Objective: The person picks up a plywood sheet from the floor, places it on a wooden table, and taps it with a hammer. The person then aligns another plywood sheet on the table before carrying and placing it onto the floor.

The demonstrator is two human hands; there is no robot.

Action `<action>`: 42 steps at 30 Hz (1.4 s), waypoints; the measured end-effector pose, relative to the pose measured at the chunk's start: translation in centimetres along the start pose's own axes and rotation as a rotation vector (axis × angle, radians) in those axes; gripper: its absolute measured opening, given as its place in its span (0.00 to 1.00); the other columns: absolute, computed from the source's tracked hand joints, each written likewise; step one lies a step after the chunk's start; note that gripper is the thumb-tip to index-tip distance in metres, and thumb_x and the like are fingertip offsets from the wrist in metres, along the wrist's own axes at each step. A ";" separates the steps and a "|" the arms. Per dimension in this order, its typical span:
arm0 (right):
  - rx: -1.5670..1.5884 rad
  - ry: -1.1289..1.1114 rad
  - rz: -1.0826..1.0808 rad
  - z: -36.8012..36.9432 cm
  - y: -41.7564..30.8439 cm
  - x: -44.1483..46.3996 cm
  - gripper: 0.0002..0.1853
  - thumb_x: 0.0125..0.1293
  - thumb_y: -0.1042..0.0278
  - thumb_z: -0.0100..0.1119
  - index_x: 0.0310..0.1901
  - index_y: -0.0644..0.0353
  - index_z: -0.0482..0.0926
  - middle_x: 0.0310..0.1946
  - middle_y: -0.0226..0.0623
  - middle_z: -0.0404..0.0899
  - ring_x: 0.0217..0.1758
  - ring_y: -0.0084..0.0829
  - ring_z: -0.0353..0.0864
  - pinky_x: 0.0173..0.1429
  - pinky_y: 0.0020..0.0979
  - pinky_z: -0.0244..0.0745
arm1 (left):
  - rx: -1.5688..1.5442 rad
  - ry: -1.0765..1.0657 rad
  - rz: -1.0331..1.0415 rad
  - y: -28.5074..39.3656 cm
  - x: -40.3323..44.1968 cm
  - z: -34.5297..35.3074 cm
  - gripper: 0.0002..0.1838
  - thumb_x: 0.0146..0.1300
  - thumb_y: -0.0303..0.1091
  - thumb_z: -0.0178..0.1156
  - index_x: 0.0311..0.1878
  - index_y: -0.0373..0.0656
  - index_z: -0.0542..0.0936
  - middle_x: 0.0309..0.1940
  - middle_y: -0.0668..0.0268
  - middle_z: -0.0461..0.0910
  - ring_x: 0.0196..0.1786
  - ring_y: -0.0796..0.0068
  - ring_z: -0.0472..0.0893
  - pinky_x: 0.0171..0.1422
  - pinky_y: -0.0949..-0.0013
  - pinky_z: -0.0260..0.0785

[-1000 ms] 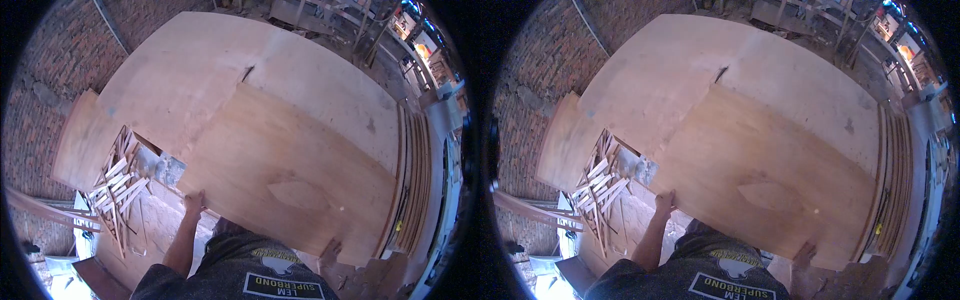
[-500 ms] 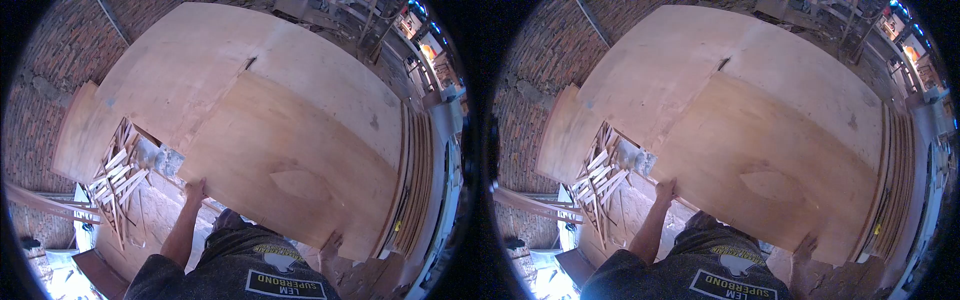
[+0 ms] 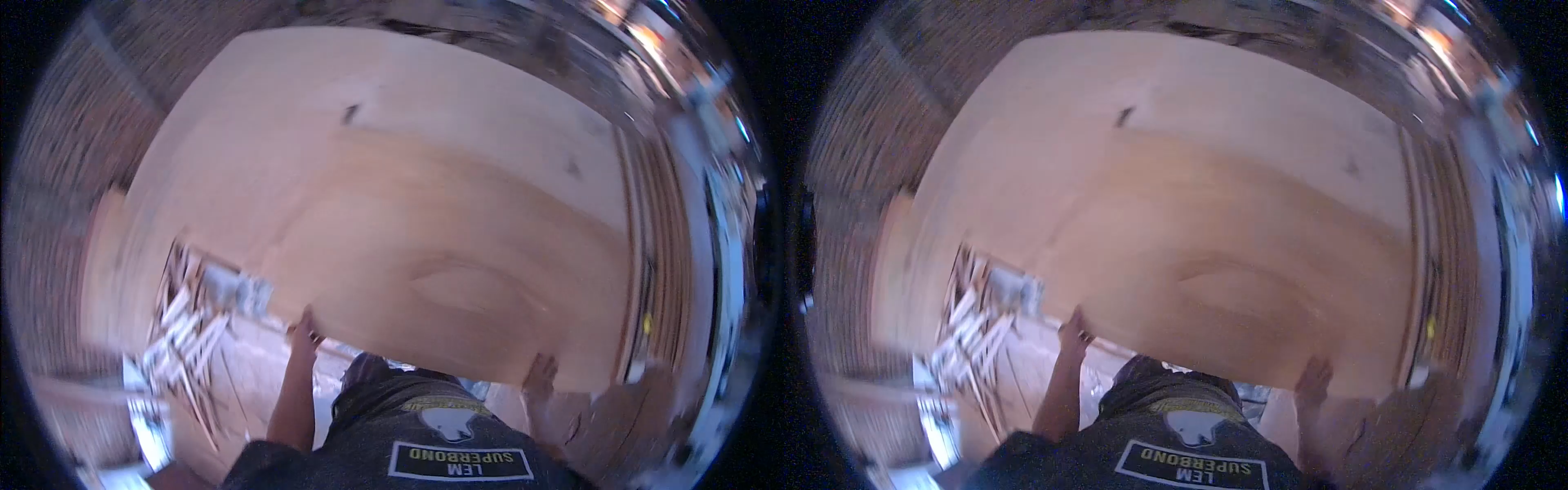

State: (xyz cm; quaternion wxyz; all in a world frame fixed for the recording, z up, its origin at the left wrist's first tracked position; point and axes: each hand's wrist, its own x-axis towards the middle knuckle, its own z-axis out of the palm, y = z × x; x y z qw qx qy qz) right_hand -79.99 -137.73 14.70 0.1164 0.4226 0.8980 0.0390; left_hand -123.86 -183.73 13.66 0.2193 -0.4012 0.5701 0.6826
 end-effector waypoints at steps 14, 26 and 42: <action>-0.063 0.001 0.076 -0.9 -3.9 -0.8 0.31 0.74 0.62 0.39 0.77 0.42 0.50 0.78 0.53 0.45 0.79 0.61 0.44 0.68 0.72 0.54 | -0.121 -0.543 0.079 -1.9 0.2 -2.9 0.30 0.68 0.52 0.60 0.65 0.42 0.71 0.61 0.60 0.76 0.61 0.62 0.76 0.66 0.55 0.71; 0.111 -0.039 0.011 -4.2 -3.5 -4.8 0.32 0.72 0.66 0.40 0.77 0.52 0.50 0.76 0.62 0.43 0.78 0.69 0.41 0.67 0.76 0.50 | -0.064 -0.464 0.054 -1.9 -2.6 -5.9 0.31 0.66 0.53 0.63 0.59 0.36 0.73 0.53 0.59 0.78 0.53 0.68 0.77 0.57 0.64 0.75; 0.043 -0.027 0.058 0.0 -7.2 -15.2 0.32 0.73 0.59 0.37 0.78 0.48 0.48 0.78 0.60 0.39 0.78 0.70 0.37 0.70 0.76 0.39 | -0.172 -0.333 -0.141 -0.3 -2.6 -14.8 0.24 0.71 0.47 0.58 0.60 0.38 0.74 0.55 0.60 0.79 0.55 0.66 0.76 0.65 0.66 0.69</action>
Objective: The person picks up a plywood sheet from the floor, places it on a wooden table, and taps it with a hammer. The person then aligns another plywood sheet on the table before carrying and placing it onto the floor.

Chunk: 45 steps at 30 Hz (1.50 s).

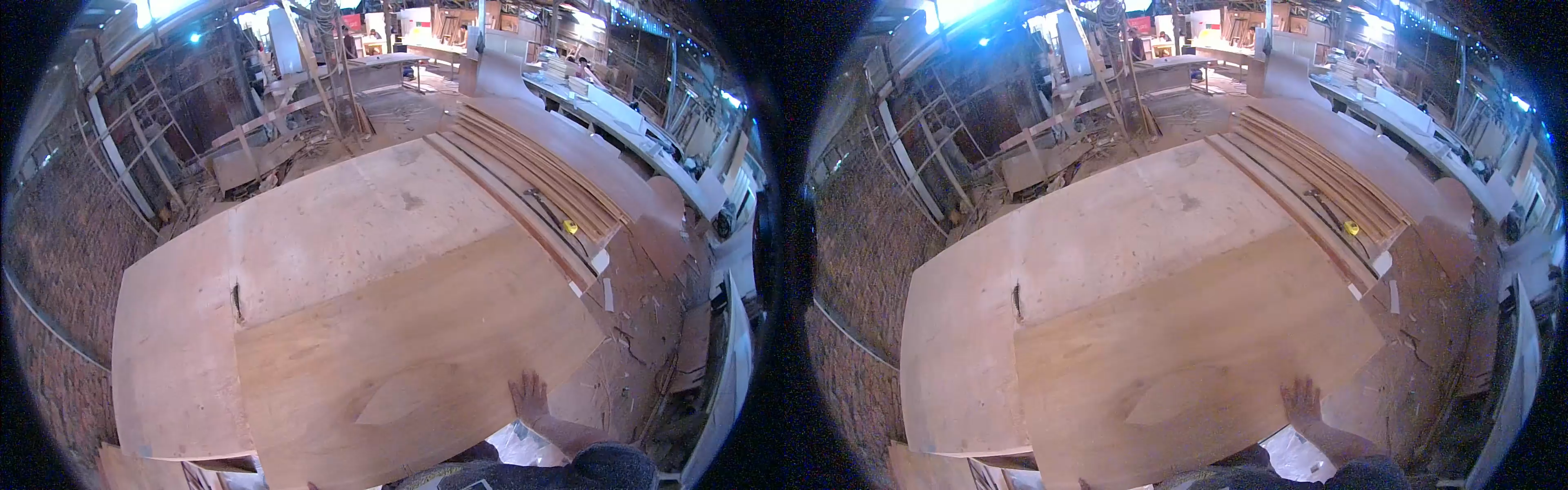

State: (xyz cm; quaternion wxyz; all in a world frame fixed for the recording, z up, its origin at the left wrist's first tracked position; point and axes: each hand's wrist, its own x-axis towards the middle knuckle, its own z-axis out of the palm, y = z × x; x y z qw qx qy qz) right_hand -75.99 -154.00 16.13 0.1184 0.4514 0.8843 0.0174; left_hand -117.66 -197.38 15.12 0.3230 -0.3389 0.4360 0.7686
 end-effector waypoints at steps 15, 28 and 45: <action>0.157 0.175 -0.242 -0.3 0.1 -6.2 0.34 0.60 0.63 0.54 0.70 0.57 0.63 0.73 0.51 0.56 0.79 0.58 0.47 0.70 0.78 0.35 | -0.127 -0.154 -0.146 -20.2 -10.3 5.7 0.29 0.70 0.54 0.55 0.63 0.41 0.70 0.54 0.59 0.77 0.59 0.59 0.75 0.68 0.51 0.66; 0.449 0.433 -0.058 6.1 23.7 -2.5 0.45 0.54 0.41 0.69 0.69 0.58 0.66 0.67 0.51 0.65 0.67 0.55 0.68 0.68 0.53 0.66 | -0.152 -0.308 -0.133 -26.7 -9.8 7.4 0.28 0.74 0.55 0.48 0.65 0.41 0.69 0.59 0.57 0.76 0.60 0.57 0.77 0.65 0.53 0.72; 0.958 -0.024 0.710 7.4 33.2 -9.7 0.25 0.71 0.49 0.55 0.49 0.67 0.84 0.34 0.34 0.83 0.37 0.26 0.76 0.42 0.33 0.72 | -0.086 -0.241 -0.077 -22.3 -14.5 2.0 0.28 0.74 0.51 0.49 0.66 0.39 0.67 0.64 0.54 0.72 0.67 0.54 0.71 0.69 0.46 0.65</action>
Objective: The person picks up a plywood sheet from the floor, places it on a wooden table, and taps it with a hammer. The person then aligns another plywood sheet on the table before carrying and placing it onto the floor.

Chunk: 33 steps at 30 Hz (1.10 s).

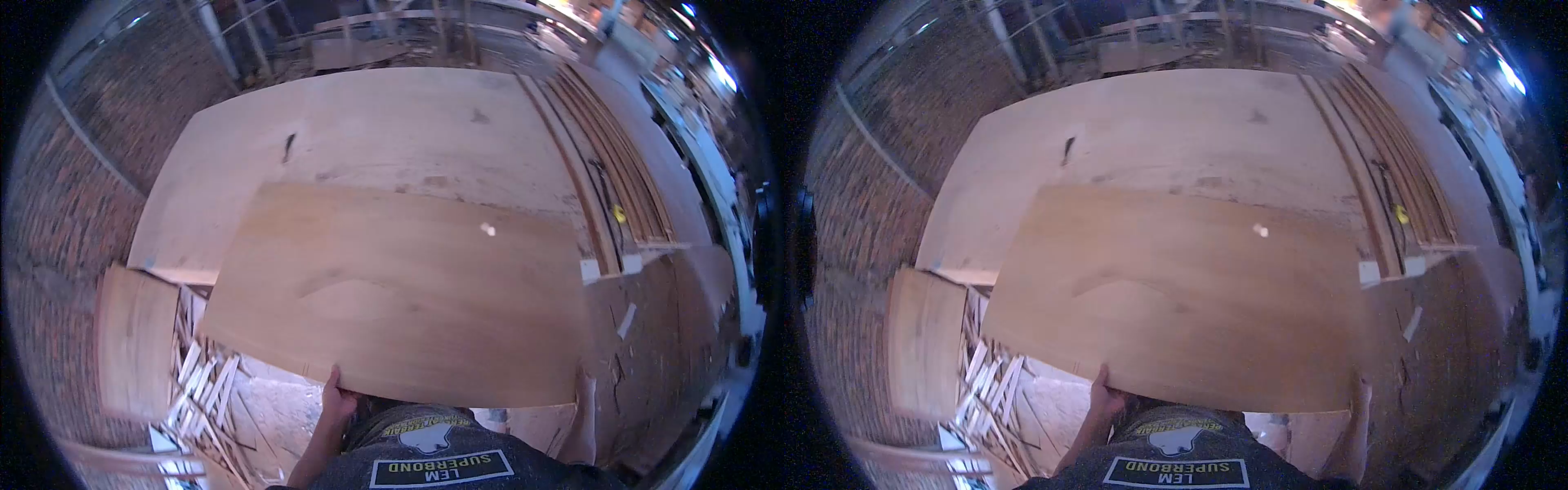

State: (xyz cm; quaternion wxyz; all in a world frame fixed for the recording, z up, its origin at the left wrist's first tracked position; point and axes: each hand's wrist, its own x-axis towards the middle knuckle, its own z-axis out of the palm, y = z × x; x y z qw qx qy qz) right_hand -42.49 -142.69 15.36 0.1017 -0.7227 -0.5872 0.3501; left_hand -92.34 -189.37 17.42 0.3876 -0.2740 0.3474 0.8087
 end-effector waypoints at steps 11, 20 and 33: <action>0.153 0.111 0.291 6.1 2.3 -13.7 0.33 0.63 0.37 0.61 0.46 0.67 0.85 0.40 0.36 0.87 0.46 0.31 0.84 0.51 0.32 0.77 | 0.079 -0.208 -0.092 8.9 -0.4 -2.3 0.26 0.73 0.48 0.49 0.65 0.39 0.70 0.61 0.56 0.76 0.63 0.56 0.75 0.69 0.49 0.68; -0.059 0.161 0.377 8.9 1.6 -23.5 0.40 0.56 0.29 0.62 0.48 0.66 0.85 0.45 0.43 0.86 0.50 0.36 0.85 0.55 0.34 0.77 | 0.159 -0.030 -0.163 14.8 2.4 -8.6 0.30 0.72 0.50 0.53 0.68 0.36 0.66 0.66 0.54 0.70 0.68 0.52 0.67 0.75 0.46 0.58; 0.332 -0.055 0.118 7.8 6.0 -17.9 0.27 0.68 0.45 0.58 0.47 0.67 0.83 0.39 0.34 0.84 0.41 0.28 0.81 0.47 0.29 0.75 | -0.012 -0.136 0.010 10.6 -2.4 -11.0 0.22 0.74 0.44 0.51 0.62 0.39 0.72 0.54 0.59 0.80 0.58 0.63 0.79 0.64 0.59 0.73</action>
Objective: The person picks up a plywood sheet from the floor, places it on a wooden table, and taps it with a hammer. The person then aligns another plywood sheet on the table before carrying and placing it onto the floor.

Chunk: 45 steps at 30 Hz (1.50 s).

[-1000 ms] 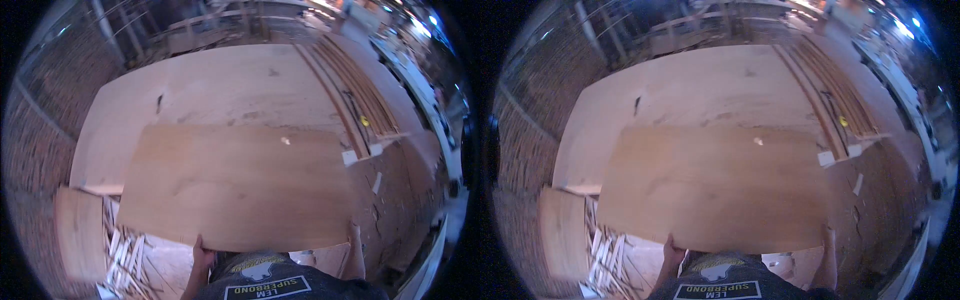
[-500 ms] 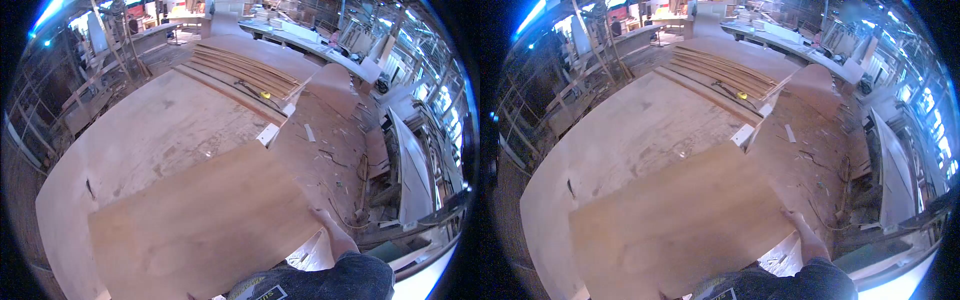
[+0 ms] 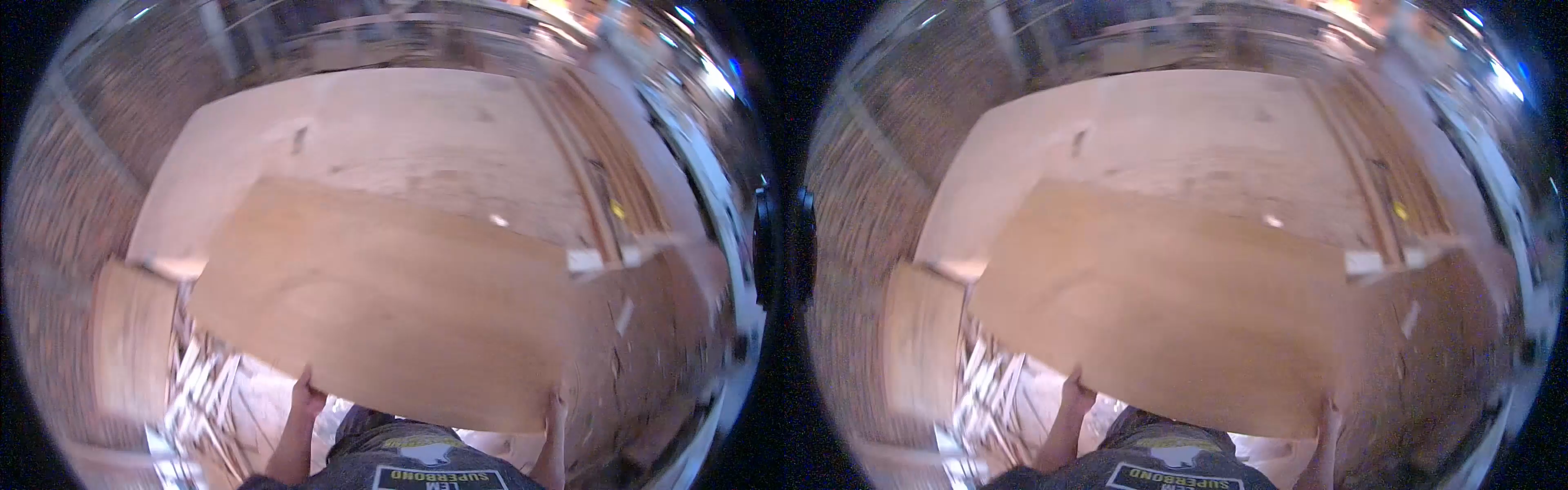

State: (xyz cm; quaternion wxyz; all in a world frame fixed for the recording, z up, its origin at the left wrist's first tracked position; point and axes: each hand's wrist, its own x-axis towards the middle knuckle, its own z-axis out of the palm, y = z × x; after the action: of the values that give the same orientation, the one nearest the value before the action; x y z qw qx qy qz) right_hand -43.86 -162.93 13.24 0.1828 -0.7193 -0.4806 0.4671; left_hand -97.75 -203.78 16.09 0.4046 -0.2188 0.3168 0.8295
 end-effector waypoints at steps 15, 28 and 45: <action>-0.112 -0.657 -0.050 15.0 -3.9 -4.8 0.31 0.73 0.43 0.49 0.61 0.66 0.71 0.53 0.44 0.79 0.51 0.38 0.81 0.50 0.43 0.80 | 0.109 0.392 0.382 16.1 4.0 -6.2 0.30 0.64 0.51 0.65 0.61 0.40 0.72 0.51 0.60 0.80 0.49 0.66 0.81 0.55 0.63 0.75; 0.259 -0.942 0.381 49.3 -14.4 -35.2 0.30 0.73 0.47 0.51 0.65 0.63 0.66 0.59 0.46 0.75 0.57 0.47 0.80 0.57 0.48 0.78 | 0.377 0.306 -0.167 15.0 -6.3 -14.8 0.46 0.65 0.71 0.48 0.69 0.37 0.63 0.53 0.57 0.79 0.55 0.63 0.80 0.55 0.56 0.73; -0.729 -0.730 -0.861 62.2 -30.4 -42.9 0.19 0.63 0.49 0.61 0.45 0.57 0.85 0.35 0.47 0.86 0.43 0.43 0.86 0.52 0.40 0.78 | 0.371 0.634 0.216 29.8 1.0 -17.9 0.14 0.69 0.39 0.57 0.53 0.45 0.73 0.43 0.64 0.77 0.42 0.67 0.77 0.43 0.53 0.73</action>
State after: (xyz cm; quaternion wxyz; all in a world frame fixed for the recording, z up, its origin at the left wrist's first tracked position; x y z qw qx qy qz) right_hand -116.75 -197.18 25.30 -0.0762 -0.2750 -0.8826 0.3736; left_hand -120.50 -229.91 13.25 0.2295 -0.3529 0.5924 0.6869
